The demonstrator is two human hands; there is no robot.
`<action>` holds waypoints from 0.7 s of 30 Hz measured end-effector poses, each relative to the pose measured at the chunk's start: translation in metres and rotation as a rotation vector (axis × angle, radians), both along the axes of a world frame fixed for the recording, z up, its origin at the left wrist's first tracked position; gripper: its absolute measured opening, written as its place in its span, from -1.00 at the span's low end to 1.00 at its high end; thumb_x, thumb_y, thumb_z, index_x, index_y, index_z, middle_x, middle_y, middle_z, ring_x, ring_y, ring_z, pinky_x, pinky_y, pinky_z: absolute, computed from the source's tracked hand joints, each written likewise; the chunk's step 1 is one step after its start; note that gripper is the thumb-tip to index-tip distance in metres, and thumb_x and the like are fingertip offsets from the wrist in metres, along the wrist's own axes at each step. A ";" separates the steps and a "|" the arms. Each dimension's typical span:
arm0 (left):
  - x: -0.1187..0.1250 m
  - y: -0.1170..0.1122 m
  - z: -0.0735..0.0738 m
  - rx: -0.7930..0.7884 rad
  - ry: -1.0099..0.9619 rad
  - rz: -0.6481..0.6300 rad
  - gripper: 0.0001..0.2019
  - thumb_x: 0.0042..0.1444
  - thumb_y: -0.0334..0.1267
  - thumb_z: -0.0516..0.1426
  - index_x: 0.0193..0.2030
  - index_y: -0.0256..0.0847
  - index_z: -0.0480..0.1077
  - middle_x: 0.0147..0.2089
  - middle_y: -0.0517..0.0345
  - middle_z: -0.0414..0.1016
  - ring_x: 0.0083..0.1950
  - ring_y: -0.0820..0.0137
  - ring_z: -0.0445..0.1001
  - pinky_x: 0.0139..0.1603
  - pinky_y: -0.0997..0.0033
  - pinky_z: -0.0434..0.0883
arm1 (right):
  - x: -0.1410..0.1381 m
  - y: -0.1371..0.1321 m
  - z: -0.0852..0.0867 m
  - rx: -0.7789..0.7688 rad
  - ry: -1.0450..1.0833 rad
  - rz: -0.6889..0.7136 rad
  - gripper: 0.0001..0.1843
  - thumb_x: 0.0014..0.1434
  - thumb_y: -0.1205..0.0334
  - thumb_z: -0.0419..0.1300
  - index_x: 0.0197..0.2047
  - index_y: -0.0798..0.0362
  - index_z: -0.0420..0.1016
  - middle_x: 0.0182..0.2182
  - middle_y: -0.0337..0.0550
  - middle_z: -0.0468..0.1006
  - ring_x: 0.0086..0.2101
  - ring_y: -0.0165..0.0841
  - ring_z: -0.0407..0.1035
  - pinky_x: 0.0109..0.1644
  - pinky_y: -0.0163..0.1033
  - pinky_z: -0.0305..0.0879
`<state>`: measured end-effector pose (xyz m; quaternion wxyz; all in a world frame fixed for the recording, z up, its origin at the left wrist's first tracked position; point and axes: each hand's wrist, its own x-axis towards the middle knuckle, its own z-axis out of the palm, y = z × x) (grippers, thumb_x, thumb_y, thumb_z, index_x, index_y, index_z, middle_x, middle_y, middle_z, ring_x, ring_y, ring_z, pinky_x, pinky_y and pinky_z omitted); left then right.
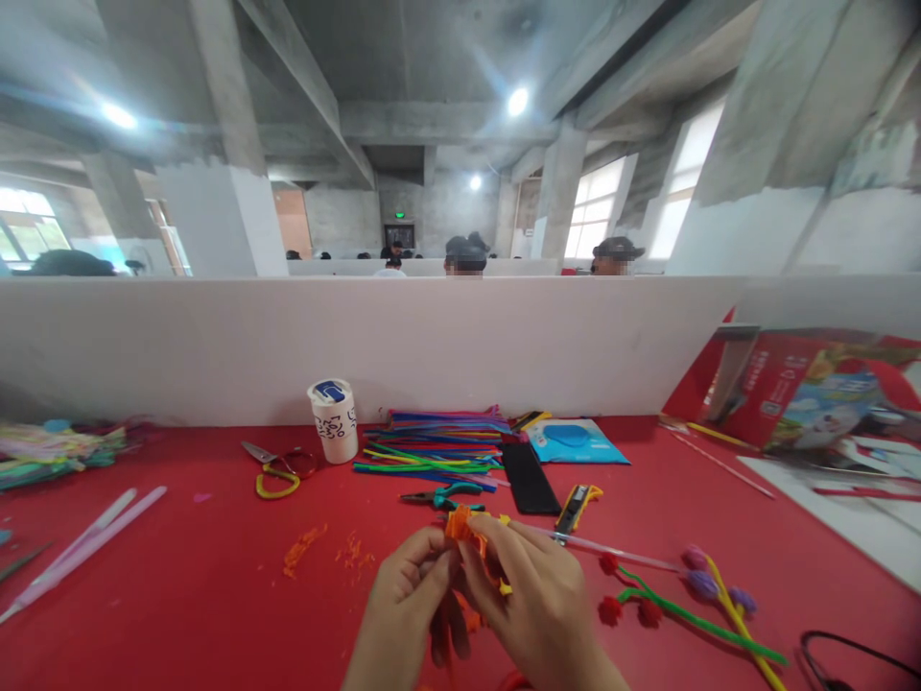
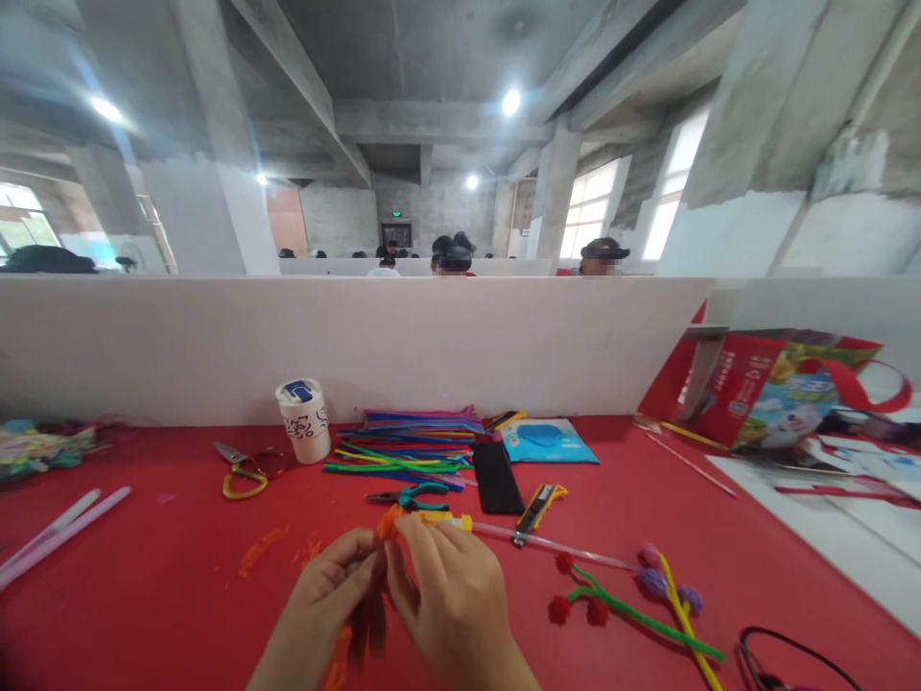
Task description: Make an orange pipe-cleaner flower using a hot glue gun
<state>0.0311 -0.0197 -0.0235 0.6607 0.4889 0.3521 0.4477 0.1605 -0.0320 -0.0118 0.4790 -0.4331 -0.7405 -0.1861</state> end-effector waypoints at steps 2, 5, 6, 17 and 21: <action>0.000 0.000 0.000 -0.003 0.004 0.004 -0.68 -0.07 0.03 0.13 -0.44 -0.24 0.33 -0.72 0.34 0.30 -0.81 0.56 0.27 -0.84 0.67 0.10 | -0.001 -0.001 0.002 0.014 -0.002 -0.002 -0.85 0.12 0.39 0.06 -0.20 0.12 0.34 -0.54 -0.19 0.50 -0.54 -0.43 0.38 -0.48 -0.37 0.22; 0.000 0.001 -0.001 0.001 0.001 -0.001 -0.67 -0.08 0.03 0.13 -0.43 -0.24 0.33 -0.71 0.32 0.32 -0.81 0.55 0.28 -0.84 0.66 0.12 | -0.001 -0.001 0.003 0.018 -0.005 0.004 -0.85 0.12 0.39 0.05 -0.20 0.13 0.34 -0.54 -0.19 0.50 -0.56 -0.44 0.37 -0.50 -0.37 0.22; 0.000 0.001 -0.001 0.001 0.000 -0.004 -0.67 -0.08 0.03 0.13 -0.43 -0.24 0.33 -0.71 0.32 0.32 -0.80 0.54 0.28 -0.83 0.66 0.12 | -0.001 -0.001 0.003 0.013 -0.005 0.006 -0.85 0.12 0.40 0.05 -0.20 0.13 0.34 -0.53 -0.18 0.50 -0.56 -0.44 0.36 -0.49 -0.37 0.22; -0.003 0.004 0.000 -0.012 0.019 -0.006 -0.73 -0.03 -0.05 0.12 -0.42 -0.25 0.34 -0.64 0.26 0.39 -0.77 0.54 0.30 -0.82 0.66 0.10 | 0.000 -0.002 0.000 -0.107 0.095 0.040 -0.86 0.14 0.32 0.06 -0.21 0.11 0.34 -0.61 -0.28 0.41 -0.61 -0.47 0.28 -0.50 -0.39 0.14; -0.012 0.011 0.005 0.001 0.072 0.151 -0.80 -0.05 -0.15 0.15 -0.45 -0.27 0.39 -0.53 0.18 0.45 -0.62 0.51 0.37 -0.76 0.67 0.13 | 0.023 0.003 0.005 -0.314 0.130 -0.122 -0.75 0.20 0.15 -0.04 -0.43 0.05 0.34 -0.70 -0.32 0.32 -0.65 -0.48 0.26 -0.55 -0.40 0.07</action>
